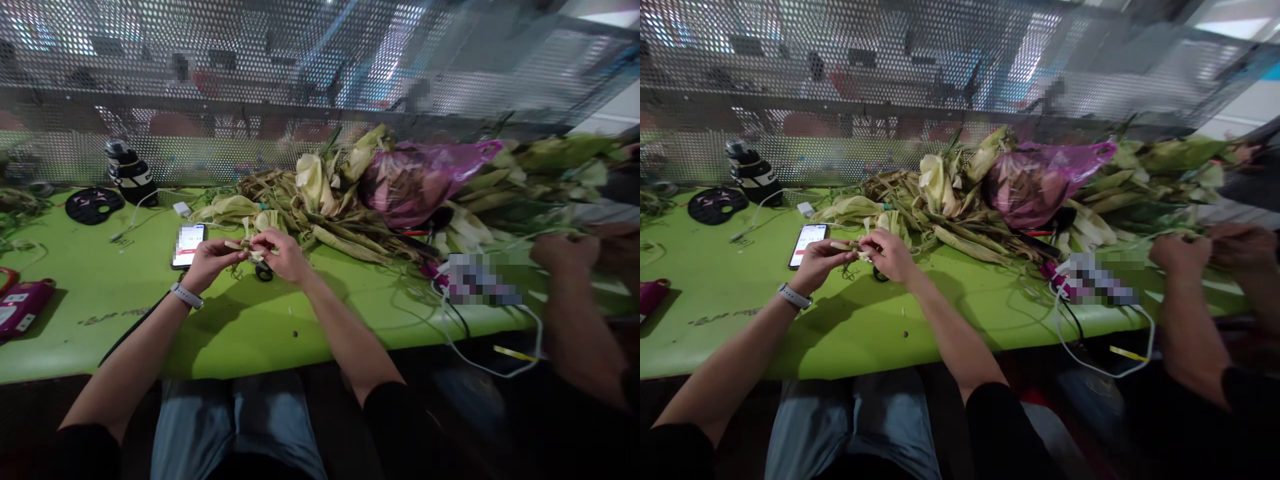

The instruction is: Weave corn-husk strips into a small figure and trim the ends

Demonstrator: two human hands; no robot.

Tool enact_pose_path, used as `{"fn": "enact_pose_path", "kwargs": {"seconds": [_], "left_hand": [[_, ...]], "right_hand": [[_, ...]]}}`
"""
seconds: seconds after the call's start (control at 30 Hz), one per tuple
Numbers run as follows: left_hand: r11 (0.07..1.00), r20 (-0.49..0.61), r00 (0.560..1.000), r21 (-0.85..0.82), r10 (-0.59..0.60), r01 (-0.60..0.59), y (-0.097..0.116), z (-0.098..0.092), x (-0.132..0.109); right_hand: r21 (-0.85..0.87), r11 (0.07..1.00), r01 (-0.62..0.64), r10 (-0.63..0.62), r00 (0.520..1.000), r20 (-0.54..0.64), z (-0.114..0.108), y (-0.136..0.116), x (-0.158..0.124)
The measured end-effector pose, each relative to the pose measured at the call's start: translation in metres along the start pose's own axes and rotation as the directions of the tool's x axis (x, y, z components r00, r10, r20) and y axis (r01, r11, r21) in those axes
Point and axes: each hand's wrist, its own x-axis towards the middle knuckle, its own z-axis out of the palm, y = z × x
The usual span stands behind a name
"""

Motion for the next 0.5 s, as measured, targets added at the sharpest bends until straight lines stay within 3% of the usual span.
{"fn": "enact_pose_path", "kwargs": {"seconds": [0.17,0.37,0.5], "left_hand": [[1.000,0.057,0.998,-0.011,-0.010,0.010,0.0072,0.0043,-0.0009],[0.998,-0.033,0.999,-0.048,-0.033,0.031,0.0091,0.0088,-0.0015],[0.998,-0.032,0.999,-0.057,-0.039,0.037,0.0094,0.0096,-0.0013]], "right_hand": [[0.010,1.000,-0.006,0.006,1.000,-0.005,-0.0002,0.0013,0.0008],[-0.002,1.000,-0.010,0.010,1.000,0.015,0.0038,0.0054,-0.0007],[0.005,1.000,0.002,-0.002,1.000,0.000,0.0039,0.0044,-0.0010]]}}
